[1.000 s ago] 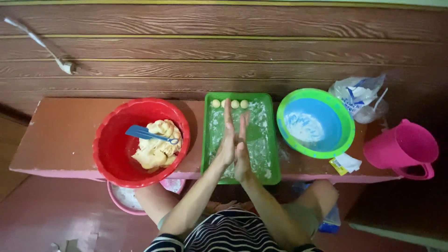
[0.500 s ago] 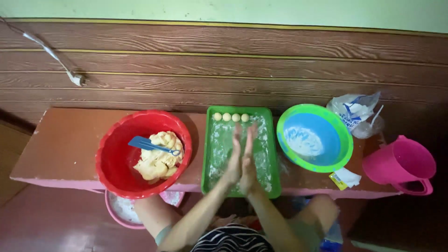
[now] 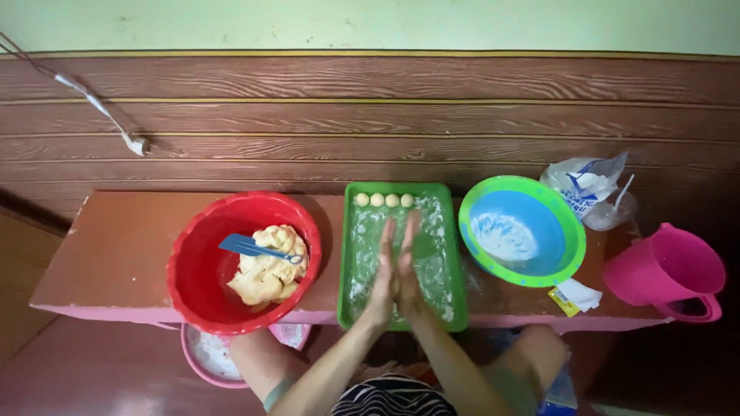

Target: The person is taking dough from a bowl, rolling it into small balls using their hands, and arranging them on a tray.

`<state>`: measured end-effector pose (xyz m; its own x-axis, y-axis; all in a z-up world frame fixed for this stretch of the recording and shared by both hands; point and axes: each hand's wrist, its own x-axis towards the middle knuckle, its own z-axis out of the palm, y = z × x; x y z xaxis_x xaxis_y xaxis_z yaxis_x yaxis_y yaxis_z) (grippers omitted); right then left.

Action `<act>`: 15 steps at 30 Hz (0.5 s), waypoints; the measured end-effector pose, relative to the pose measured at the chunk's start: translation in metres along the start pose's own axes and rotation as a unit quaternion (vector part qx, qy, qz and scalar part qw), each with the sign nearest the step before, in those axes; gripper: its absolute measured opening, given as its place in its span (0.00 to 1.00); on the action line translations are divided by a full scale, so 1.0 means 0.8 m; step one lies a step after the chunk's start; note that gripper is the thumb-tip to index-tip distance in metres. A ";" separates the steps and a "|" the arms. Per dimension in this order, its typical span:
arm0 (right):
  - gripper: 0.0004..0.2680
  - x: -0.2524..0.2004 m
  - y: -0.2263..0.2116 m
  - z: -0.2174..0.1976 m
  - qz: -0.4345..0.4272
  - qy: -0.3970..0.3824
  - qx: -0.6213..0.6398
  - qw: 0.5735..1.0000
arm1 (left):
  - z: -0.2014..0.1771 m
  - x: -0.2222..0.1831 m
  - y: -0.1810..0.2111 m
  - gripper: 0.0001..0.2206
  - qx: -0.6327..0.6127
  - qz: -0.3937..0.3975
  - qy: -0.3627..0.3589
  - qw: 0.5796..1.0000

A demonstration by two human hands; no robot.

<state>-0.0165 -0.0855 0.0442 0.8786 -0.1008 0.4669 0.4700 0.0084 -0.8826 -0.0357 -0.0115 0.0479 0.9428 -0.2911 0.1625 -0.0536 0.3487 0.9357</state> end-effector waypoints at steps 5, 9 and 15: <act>0.27 0.006 0.011 -0.009 -0.061 -0.025 -0.044 0.997 | -0.007 0.015 -0.012 0.33 0.036 0.006 0.010 0.999; 0.27 -0.002 0.024 -0.010 -0.087 -0.036 -0.063 0.994 | 0.020 -0.005 0.013 0.36 -0.022 -0.026 0.031 0.999; 0.29 -0.014 0.029 -0.013 -0.058 -0.026 -0.030 0.998 | 0.017 0.013 0.032 0.37 0.013 0.032 0.038 0.999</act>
<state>-0.0160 -0.0949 0.0180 0.8224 -0.0455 0.5671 0.5643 -0.0606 -0.8233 -0.0320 -0.0176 0.0779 0.9594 -0.2002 0.1985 -0.1216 0.3416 0.9320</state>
